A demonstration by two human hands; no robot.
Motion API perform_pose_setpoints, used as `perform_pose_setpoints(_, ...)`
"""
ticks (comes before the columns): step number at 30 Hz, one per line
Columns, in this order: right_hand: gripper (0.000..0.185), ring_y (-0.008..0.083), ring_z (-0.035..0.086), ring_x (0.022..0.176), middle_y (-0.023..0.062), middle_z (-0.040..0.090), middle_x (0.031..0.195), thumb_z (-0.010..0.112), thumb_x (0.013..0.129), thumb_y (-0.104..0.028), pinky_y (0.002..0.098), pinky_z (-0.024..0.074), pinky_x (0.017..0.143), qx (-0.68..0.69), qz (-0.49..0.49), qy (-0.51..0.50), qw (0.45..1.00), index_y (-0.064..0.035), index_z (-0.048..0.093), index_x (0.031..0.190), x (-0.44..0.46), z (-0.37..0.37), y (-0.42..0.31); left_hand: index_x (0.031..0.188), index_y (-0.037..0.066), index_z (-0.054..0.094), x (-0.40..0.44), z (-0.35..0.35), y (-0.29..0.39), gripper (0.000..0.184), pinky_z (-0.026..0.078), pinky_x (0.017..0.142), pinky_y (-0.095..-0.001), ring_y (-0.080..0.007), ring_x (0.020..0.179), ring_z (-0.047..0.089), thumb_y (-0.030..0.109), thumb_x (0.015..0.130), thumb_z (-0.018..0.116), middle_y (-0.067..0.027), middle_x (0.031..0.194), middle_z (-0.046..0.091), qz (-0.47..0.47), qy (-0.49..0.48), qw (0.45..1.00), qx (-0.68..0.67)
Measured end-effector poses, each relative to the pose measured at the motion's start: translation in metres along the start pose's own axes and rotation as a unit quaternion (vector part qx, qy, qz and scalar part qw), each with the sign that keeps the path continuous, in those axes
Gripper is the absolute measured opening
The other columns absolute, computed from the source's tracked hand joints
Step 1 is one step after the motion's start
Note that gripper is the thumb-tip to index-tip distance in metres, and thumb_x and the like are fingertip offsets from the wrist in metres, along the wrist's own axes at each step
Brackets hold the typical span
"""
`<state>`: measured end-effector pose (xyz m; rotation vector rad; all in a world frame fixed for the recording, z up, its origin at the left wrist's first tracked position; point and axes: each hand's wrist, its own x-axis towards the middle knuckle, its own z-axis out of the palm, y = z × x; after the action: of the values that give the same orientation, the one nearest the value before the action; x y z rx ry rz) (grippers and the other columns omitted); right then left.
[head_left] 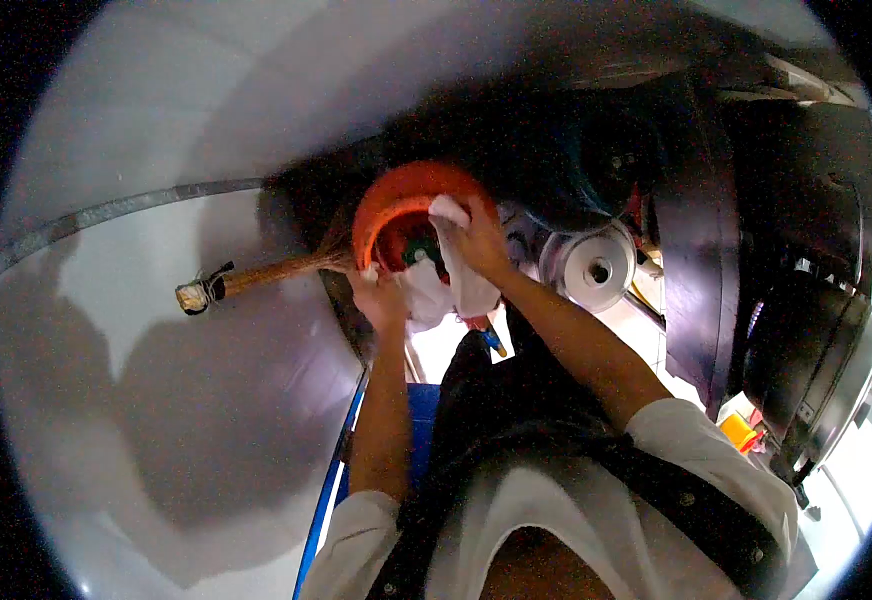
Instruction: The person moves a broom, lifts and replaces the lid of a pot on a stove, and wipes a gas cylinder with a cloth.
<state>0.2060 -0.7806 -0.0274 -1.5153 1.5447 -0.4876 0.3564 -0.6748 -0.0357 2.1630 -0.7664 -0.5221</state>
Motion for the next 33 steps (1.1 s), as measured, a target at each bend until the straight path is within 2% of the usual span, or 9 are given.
perform_pose_setpoints(3,0.061,0.0417,0.063,0.087,0.0196,0.065,0.099,0.065,0.082,-0.041,0.0481,0.0518,0.076,-0.021,0.063,-0.047,0.997,-0.0077,0.043,0.128,0.022,-0.009,-0.021,0.129,-0.005,0.04,0.047,0.02,-0.08,0.058,0.045,0.089,-0.0454,-0.0416,0.102,0.058,0.005,0.075,0.059,-0.0295,0.115,0.056,0.031,-0.092,0.975,0.199)
perform_pose_setpoints(4,0.061,0.0424,0.062,0.09,0.025,0.064,0.095,0.066,0.079,-0.05,0.0466,0.0482,0.077,0.007,0.079,-0.037,0.996,-0.0004,0.049,0.111,0.025,-0.006,-0.035,0.129,-0.006,0.04,0.061,0.016,-0.059,0.057,0.045,0.089,-0.0447,-0.0415,0.102,0.058,0.004,0.075,0.058,-0.0293,0.115,0.056,0.028,-0.073,0.976,0.203)
perform_pose_setpoints(9,0.062,0.0458,0.06,0.09,0.028,0.063,0.094,0.066,0.078,-0.049,0.048,0.0474,0.078,-0.006,0.107,0.001,0.994,0.0008,0.047,0.111,0.067,0.035,-0.038,0.127,-0.011,0.041,0.126,-0.006,0.035,0.055,0.044,0.094,-0.0412,-0.0409,0.105,0.056,-0.001,0.075,0.053,-0.0287,0.117,0.055,-0.072,-0.13,0.971,0.186)
perform_pose_setpoints(14,0.051,0.0461,0.058,0.095,0.0287,0.061,0.098,0.065,0.081,-0.039,0.0493,0.0465,0.08,0.031,0.045,0.031,0.998,-0.001,0.048,0.111,0.022,0.018,-0.016,0.123,-0.002,0.047,0.077,0.012,-0.045,0.048,0.045,0.086,-0.0431,-0.0418,0.1,0.058,0.002,0.076,0.055,-0.026,0.111,0.059,0.052,-0.004,0.981,0.186)
perform_pose_setpoints(16,0.046,0.0456,0.058,0.097,0.0283,0.061,0.101,0.064,0.082,-0.034,0.0498,0.046,0.082,-0.004,-0.023,0.078,0.997,-0.0015,0.048,0.11,-0.008,0.026,0.02,0.129,0.0,0.041,0.025,-0.014,-0.008,0.057,0.046,0.085,-0.046,-0.0433,0.098,0.058,0.005,0.075,0.057,-0.0285,0.106,0.059,-0.035,-0.086,0.995,0.04)
perform_pose_setpoints(20,0.045,0.0452,0.058,0.096,0.0276,0.061,0.101,0.064,0.082,-0.032,0.0499,0.0462,0.082,-0.054,-0.07,0.1,0.991,-0.0009,0.048,0.11,-0.018,0.014,0.008,0.127,-0.001,0.043,0.032,-0.01,-0.04,0.054,0.046,0.086,-0.0451,-0.0434,0.1,0.058,0.002,0.074,0.056,-0.0296,0.106,0.059,-0.039,-0.101,0.988,0.108)
perform_pose_setpoints(24,0.05,0.0457,0.059,0.094,0.0284,0.061,0.097,0.063,0.082,-0.038,0.0495,0.0462,0.082,0.017,0.092,0.02,0.995,-0.0004,0.048,0.11,0.016,0.023,-0.023,0.125,-0.004,0.044,0.09,-0.001,-0.022,0.051,0.046,0.087,-0.0439,-0.0426,0.102,0.057,-0.001,0.075,0.052,-0.0286,0.108,0.059,0.057,-0.054,0.979,0.189)
perform_pose_setpoints(28,0.058,0.0454,0.059,0.093,0.028,0.062,0.096,0.065,0.08,-0.046,0.0483,0.0462,0.082,0.026,0.137,0.019,0.99,-0.0002,0.047,0.112,0.059,0.034,-0.043,0.121,-0.005,0.047,0.139,0.0,0.009,0.045,0.045,0.089,-0.044,-0.0428,0.101,0.057,0.001,0.077,0.05,-0.0283,0.108,0.059,-0.04,-0.111,0.978,0.172)
perform_pose_setpoints(33,0.057,0.0421,0.059,0.097,0.0269,0.061,0.101,0.064,0.081,-0.044,0.0453,0.0456,0.084,0.05,0.095,0.012,0.994,-0.0001,0.048,0.113,0.04,0.024,-0.022,0.119,-0.004,0.049,0.108,0.007,-0.015,0.044,0.045,0.085,-0.0471,-0.0443,0.097,0.057,0.003,0.076,0.053,-0.0278,0.102,0.06,0.066,-0.023,0.984,0.165)
